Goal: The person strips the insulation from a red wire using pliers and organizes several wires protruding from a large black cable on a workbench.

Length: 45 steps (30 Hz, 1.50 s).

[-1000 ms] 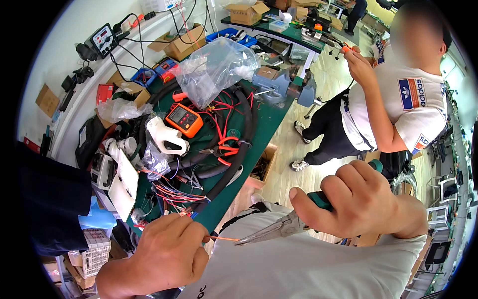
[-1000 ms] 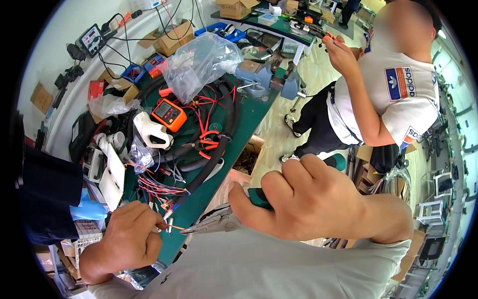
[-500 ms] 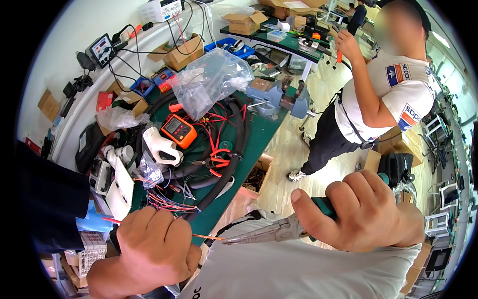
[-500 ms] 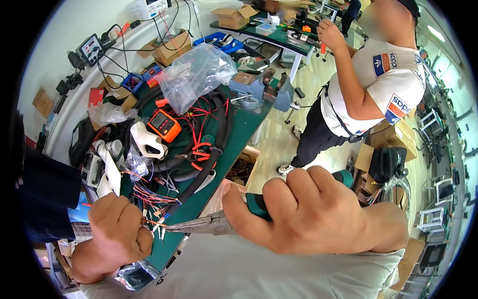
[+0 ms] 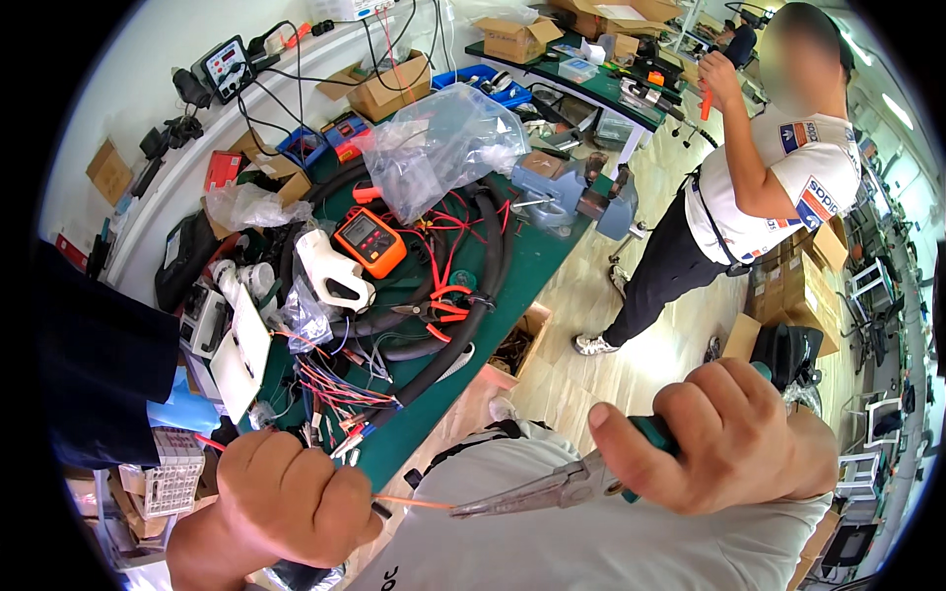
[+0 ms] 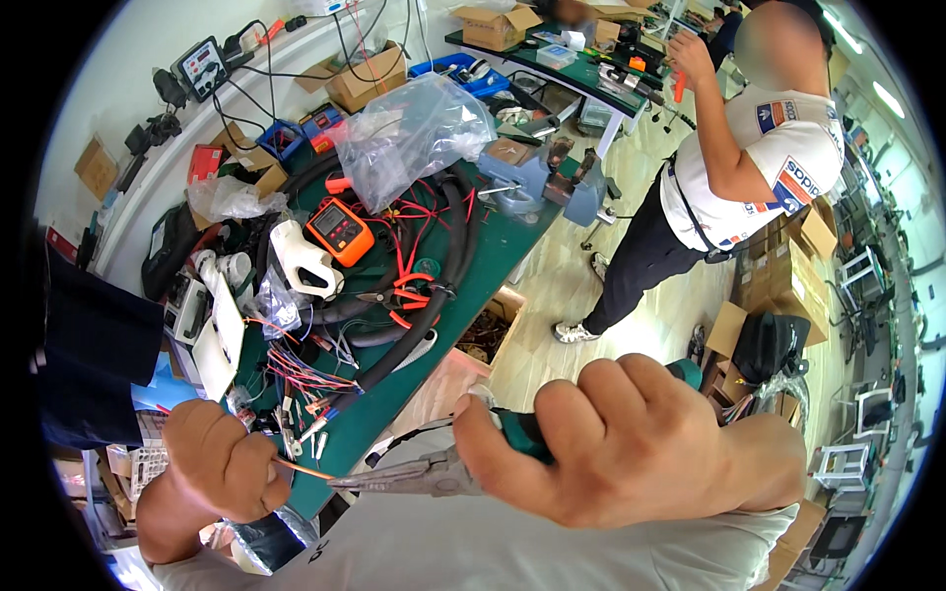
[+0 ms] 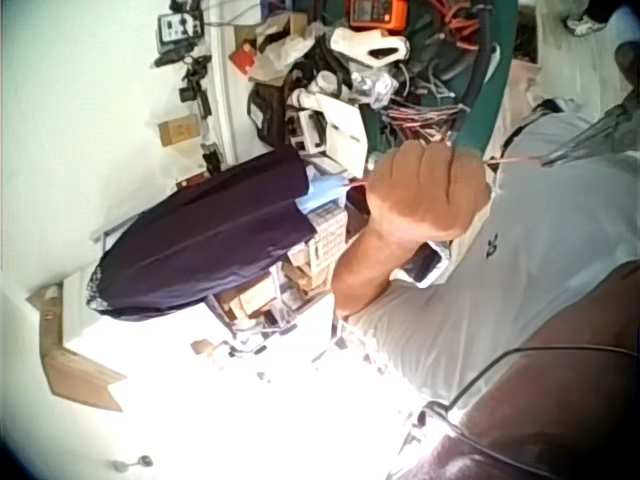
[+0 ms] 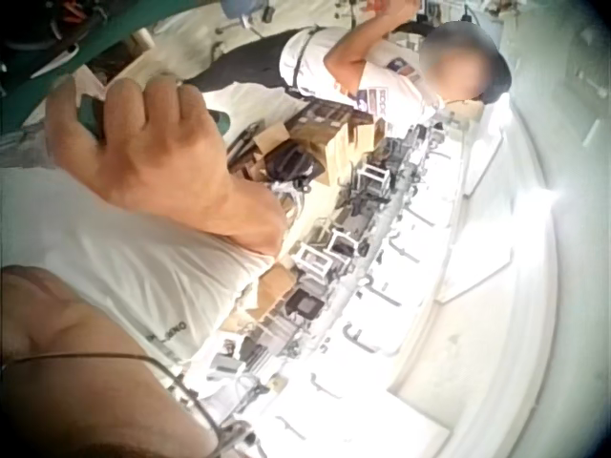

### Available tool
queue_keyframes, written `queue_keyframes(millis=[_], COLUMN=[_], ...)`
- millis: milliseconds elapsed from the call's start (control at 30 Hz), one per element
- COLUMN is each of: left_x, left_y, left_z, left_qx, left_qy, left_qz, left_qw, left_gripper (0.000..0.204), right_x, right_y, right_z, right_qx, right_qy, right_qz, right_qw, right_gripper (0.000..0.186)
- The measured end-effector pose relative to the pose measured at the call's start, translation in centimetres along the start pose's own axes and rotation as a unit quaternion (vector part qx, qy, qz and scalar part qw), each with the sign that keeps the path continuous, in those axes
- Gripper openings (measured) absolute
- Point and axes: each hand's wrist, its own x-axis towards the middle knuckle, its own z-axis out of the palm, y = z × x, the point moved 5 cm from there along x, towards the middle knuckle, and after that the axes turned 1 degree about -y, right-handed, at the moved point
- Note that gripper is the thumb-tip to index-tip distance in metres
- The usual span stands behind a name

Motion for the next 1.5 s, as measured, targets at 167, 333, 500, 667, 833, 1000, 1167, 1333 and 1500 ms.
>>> queue_keyframes(millis=[167, 333, 500, 667, 833, 1000, 1167, 1333, 1500], left_x=[-2.7, -6.5, -9.8, -14.9, -18.6, -27.7, -25.8, -34.0, -42.0], left_y=[0.0, -0.5, -0.8, -3.0, -2.7, -1.6, -5.9, -6.3, -3.9], left_z=[-0.6, -1.9, -3.2, -1.1, -2.2, -0.8, 5.0, 6.5, 9.4], left_qx=[0.101, 0.137, 0.164, 0.161, 0.076, -0.115, -0.61, -0.539, -0.395], left_qy=[-0.011, -0.039, -0.048, -0.018, 0.047, 0.397, 0.664, 0.763, 0.77], left_qz=[-0.014, -0.088, -0.116, -0.153, -0.236, -0.6, -0.356, -0.322, -0.501], left_qw=[0.995, 0.986, 0.978, 0.975, 0.968, 0.685, 0.247, 0.152, 0.026], left_gripper=[0.021, 0.025, 0.021, 0.023, 0.023, 0.045, 0.066, 0.041, 0.027], right_x=[0.3, 1.1, 2.7, 4.0, 5.0, 8.4, 12.8, 14.6, 14.0], right_y=[0.0, -0.4, -1.2, -1.9, -2.9, -5.6, -13.8, -22.9, -29.2], right_z=[0.6, 0.9, 1.2, 2.1, 3.0, 6.7, 13.0, 17.8, 18.8], right_qx=[0.025, 0.06, 0.104, 0.13, 0.204, 0.276, 0.397, 0.481, 0.532], right_qy=[0.014, 0.014, 0.019, -0.075, -0.138, -0.127, -0.092, -0.172, -0.298], right_qz=[-0.004, -0.011, -0.031, -0.015, -0.018, -0.009, 0.011, 0.003, -0.025], right_qw=[1.0, 0.998, 0.994, 0.989, 0.969, 0.953, 0.913, 0.86, 0.792], right_gripper=[0.045, 0.042, 0.039, 0.038, 0.058, 0.063, 0.062, 0.063, 0.06])
